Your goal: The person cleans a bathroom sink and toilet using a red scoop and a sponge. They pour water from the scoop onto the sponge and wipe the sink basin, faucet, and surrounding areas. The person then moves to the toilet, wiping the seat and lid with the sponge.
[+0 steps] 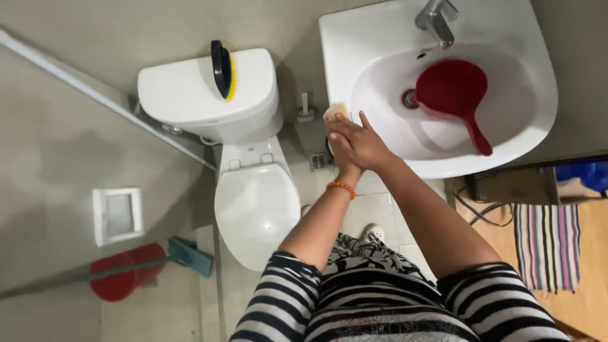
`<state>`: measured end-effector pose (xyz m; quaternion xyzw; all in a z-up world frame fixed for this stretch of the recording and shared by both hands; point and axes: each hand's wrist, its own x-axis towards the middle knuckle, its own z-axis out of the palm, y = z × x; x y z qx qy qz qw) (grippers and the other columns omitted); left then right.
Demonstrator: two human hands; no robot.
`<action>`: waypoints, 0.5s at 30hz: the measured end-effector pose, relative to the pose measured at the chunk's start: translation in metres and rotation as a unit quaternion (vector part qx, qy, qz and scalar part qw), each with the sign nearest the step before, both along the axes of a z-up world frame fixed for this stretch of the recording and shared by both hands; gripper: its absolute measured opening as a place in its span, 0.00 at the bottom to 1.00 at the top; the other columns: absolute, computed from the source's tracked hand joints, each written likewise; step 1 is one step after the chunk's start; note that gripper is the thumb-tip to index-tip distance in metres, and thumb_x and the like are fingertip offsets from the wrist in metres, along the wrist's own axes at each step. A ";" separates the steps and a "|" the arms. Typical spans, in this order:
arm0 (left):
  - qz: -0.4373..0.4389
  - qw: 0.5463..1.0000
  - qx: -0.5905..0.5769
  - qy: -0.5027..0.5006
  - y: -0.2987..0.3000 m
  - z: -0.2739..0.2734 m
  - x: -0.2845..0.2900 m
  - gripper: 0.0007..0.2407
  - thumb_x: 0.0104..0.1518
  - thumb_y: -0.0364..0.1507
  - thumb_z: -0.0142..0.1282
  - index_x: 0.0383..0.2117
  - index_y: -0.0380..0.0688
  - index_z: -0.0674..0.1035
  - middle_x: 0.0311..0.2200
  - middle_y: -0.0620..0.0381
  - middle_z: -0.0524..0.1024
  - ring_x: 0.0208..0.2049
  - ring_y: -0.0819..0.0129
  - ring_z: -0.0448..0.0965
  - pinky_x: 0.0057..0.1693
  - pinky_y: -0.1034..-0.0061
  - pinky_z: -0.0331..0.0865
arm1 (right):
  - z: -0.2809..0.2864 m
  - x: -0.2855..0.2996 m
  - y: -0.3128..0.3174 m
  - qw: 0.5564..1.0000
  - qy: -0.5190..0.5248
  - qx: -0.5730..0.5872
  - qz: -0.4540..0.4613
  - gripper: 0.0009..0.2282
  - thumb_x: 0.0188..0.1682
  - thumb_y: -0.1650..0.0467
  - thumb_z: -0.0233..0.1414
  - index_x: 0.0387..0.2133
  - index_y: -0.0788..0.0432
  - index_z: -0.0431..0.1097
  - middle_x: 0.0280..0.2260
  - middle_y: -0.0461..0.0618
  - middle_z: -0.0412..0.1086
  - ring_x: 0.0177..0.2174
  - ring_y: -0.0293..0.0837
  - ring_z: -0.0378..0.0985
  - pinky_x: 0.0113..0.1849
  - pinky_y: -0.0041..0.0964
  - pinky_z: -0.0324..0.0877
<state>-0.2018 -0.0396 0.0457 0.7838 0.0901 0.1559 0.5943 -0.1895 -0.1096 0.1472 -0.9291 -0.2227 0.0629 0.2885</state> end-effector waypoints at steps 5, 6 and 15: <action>0.066 0.993 -0.090 0.030 -0.033 0.015 -0.038 0.28 0.70 0.41 0.44 0.70 0.36 0.54 0.67 0.38 0.56 0.72 0.49 0.56 0.73 0.64 0.52 | 0.014 -0.031 -0.024 0.998 0.044 0.035 0.030 0.21 0.58 0.59 0.41 0.62 0.49 0.65 0.64 0.51 0.62 0.66 0.47 0.56 0.65 0.66 0.34; 0.076 0.997 -0.007 0.001 -0.040 0.009 -0.042 0.30 0.70 0.40 0.46 0.72 0.37 0.49 0.72 0.38 0.49 0.75 0.49 0.48 0.75 0.64 0.47 | 0.017 -0.033 -0.030 0.997 0.050 0.042 0.042 0.21 0.58 0.60 0.40 0.62 0.49 0.65 0.64 0.51 0.62 0.66 0.47 0.54 0.65 0.67 0.33; 0.047 0.989 0.120 0.074 -0.084 0.059 -0.106 0.39 0.64 0.40 0.49 0.69 0.35 0.34 0.70 0.26 0.27 0.72 0.38 0.32 0.70 0.56 0.32 | 0.036 -0.090 -0.085 0.993 0.087 0.036 0.076 0.21 0.57 0.62 0.39 0.65 0.43 0.60 0.65 0.42 0.61 0.66 0.45 0.54 0.64 0.67 0.32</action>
